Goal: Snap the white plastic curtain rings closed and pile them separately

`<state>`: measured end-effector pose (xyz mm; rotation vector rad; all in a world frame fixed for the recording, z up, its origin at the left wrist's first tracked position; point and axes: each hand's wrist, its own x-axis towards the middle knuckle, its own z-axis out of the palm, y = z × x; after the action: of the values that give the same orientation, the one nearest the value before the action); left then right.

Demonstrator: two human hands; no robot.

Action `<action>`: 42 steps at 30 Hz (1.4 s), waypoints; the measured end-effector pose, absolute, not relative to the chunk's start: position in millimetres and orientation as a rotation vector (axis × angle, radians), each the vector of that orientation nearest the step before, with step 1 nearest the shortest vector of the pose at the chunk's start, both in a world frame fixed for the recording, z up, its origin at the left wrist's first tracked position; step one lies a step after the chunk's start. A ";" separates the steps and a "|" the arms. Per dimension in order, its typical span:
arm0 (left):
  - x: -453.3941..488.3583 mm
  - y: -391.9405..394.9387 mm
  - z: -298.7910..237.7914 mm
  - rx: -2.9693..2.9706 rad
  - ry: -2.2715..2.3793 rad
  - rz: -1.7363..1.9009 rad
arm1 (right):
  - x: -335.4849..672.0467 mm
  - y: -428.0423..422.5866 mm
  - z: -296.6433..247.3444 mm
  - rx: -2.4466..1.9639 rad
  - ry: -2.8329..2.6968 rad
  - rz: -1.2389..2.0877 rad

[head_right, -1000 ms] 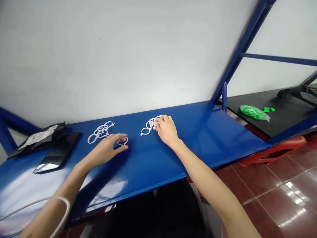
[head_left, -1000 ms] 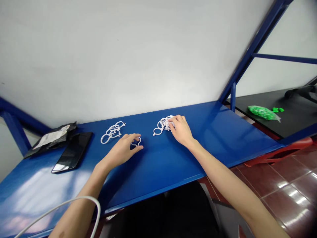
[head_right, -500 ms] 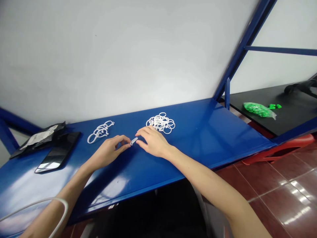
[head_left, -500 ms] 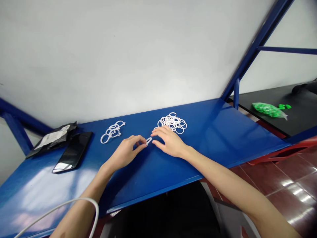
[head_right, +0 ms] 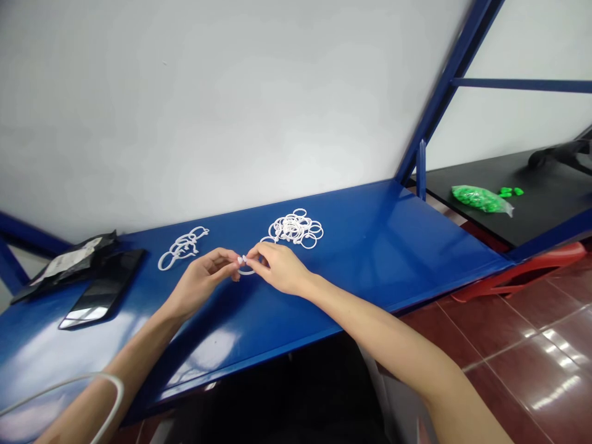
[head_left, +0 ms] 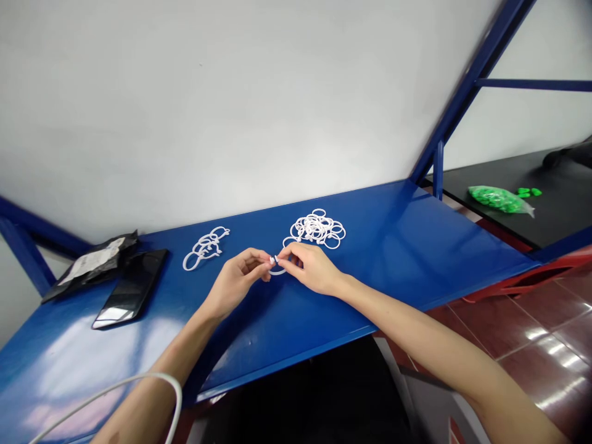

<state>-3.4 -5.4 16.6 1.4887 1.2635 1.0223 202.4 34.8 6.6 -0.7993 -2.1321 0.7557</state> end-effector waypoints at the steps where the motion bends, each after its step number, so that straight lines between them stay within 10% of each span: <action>1: -3.0 -5.1 15.4 1.486 1.285 1.033 | 202.3 34.7 6.8 -0.801 -2.130 0.782; 25: -4.4 -4.7 6.7 1.979 1.478 0.931 | 198.5 32.8 -1.0 -0.757 -2.468 0.175; 42: -82.3 23.1 -6.0 2.360 2.477 0.306 | 244.2 82.2 0.9 -1.371 -2.148 0.079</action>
<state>-82.3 23.1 -6.0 2.3603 2.4774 0.3063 244.2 82.2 0.9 -1.3711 -2.1480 0.0789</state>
